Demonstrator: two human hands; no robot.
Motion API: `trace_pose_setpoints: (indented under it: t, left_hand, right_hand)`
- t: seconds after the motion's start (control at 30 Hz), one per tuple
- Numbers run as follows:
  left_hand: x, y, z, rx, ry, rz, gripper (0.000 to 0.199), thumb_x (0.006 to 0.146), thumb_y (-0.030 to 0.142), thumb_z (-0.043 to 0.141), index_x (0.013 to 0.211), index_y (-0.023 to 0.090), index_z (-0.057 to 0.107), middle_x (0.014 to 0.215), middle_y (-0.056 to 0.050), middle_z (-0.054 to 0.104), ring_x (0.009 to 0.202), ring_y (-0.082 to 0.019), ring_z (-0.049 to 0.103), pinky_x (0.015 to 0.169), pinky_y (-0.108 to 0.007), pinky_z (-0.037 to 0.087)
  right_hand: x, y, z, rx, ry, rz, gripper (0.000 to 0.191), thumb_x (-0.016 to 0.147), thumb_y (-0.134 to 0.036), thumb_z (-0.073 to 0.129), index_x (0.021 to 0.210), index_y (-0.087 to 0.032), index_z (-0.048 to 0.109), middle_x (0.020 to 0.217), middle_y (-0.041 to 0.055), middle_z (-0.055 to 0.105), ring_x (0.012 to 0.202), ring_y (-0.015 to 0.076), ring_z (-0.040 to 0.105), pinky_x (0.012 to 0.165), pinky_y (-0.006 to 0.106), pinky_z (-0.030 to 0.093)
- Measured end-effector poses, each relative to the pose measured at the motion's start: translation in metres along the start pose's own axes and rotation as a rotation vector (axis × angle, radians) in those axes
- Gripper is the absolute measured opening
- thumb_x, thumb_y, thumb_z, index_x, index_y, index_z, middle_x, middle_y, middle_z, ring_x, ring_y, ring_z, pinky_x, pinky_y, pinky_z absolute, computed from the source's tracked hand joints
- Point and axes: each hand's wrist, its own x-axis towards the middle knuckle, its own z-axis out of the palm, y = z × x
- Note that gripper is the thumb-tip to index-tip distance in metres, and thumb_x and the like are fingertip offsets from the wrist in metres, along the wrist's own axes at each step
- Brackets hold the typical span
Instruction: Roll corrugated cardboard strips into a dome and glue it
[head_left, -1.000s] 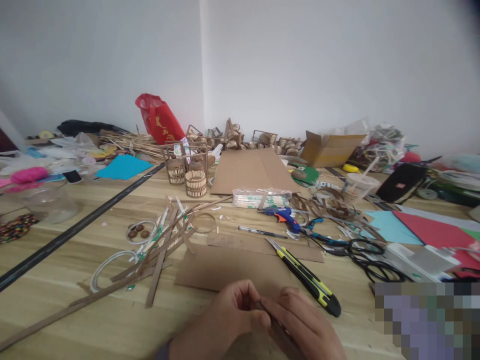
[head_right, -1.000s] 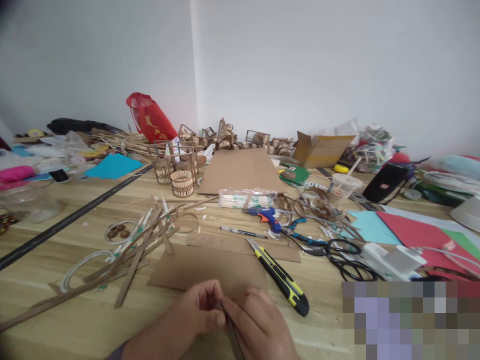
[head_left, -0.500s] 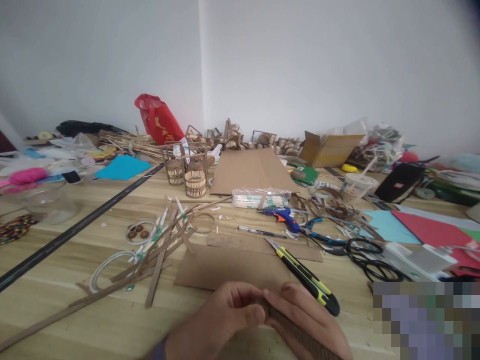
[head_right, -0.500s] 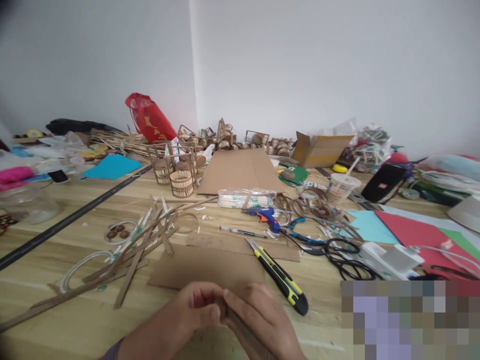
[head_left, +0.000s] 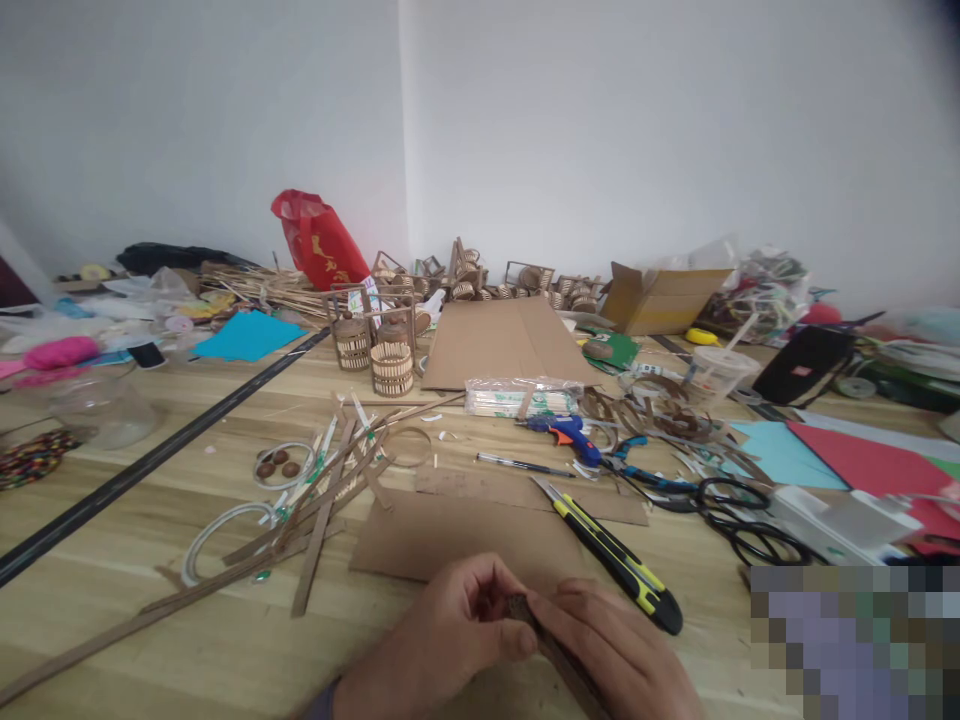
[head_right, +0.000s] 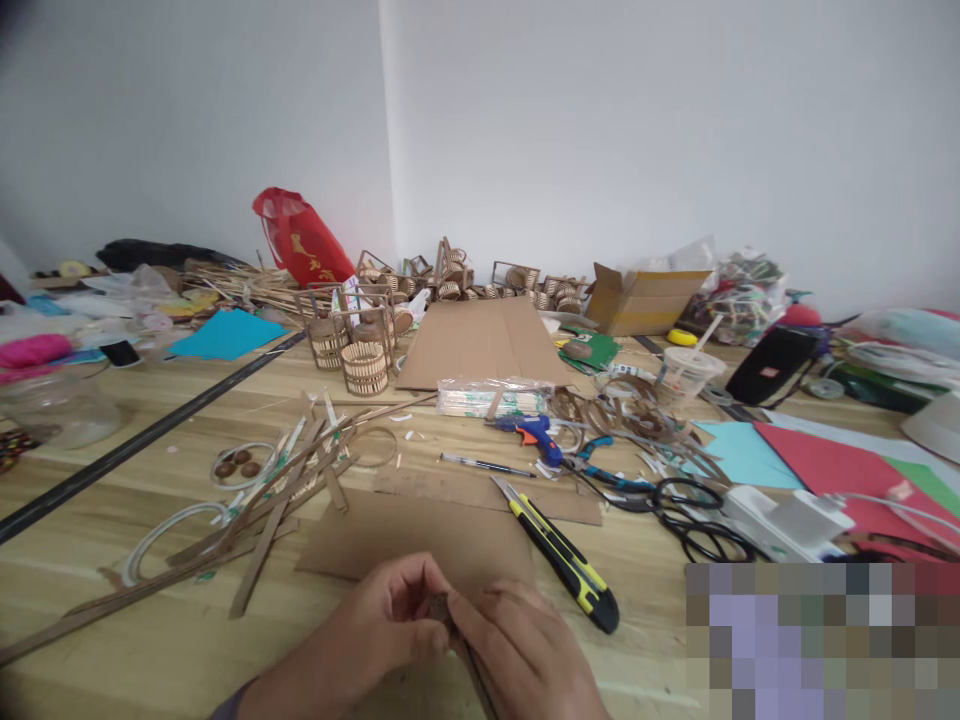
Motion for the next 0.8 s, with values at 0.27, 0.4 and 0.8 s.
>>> trace_pose_setpoints:
  t: [0.27, 0.4, 0.8]
  left_hand:
    - [0.003, -0.015, -0.001, -0.015, -0.015, -0.006, 0.056, 0.054, 0.051, 0.087, 0.072, 0.017, 0.047, 0.063, 0.008, 0.043, 0.060, -0.008, 0.031, 0.055, -0.023, 0.021]
    - [0.004, -0.012, -0.003, -0.152, -0.118, -0.107, 0.062, 0.041, 0.051, 0.092, 0.071, 0.016, 0.050, 0.065, 0.006, 0.051, 0.060, -0.008, 0.039, 0.057, -0.022, 0.025]
    - [-0.007, 0.014, -0.002, -0.040, -0.204, -0.008, 0.052, 0.066, 0.062, 0.075, 0.086, 0.014, 0.075, 0.074, -0.002, 0.063, 0.071, -0.014, 0.051, 0.071, -0.025, 0.038]
  right_hand:
    - [0.021, -0.011, -0.007, 0.051, 0.013, -0.125, 0.035, 0.102, -0.020, 0.033, 0.120, -0.016, 0.063, 0.077, 0.0065, 0.075, 0.073, 0.0174, 0.071, 0.073, 0.025, 0.057]
    - [0.018, -0.010, -0.001, 0.149, -0.001, -0.021, 0.029, 0.101, -0.027, 0.040, 0.106, -0.022, 0.068, 0.067, 0.0017, 0.070, 0.060, 0.0144, 0.065, 0.057, 0.024, 0.051]
    - [0.008, -0.008, -0.006, 0.204, -0.065, 0.115, 0.030, 0.099, -0.037, 0.044, 0.112, -0.025, 0.069, 0.070, 0.0012, 0.067, 0.062, 0.0143, 0.064, 0.057, 0.023, 0.052]
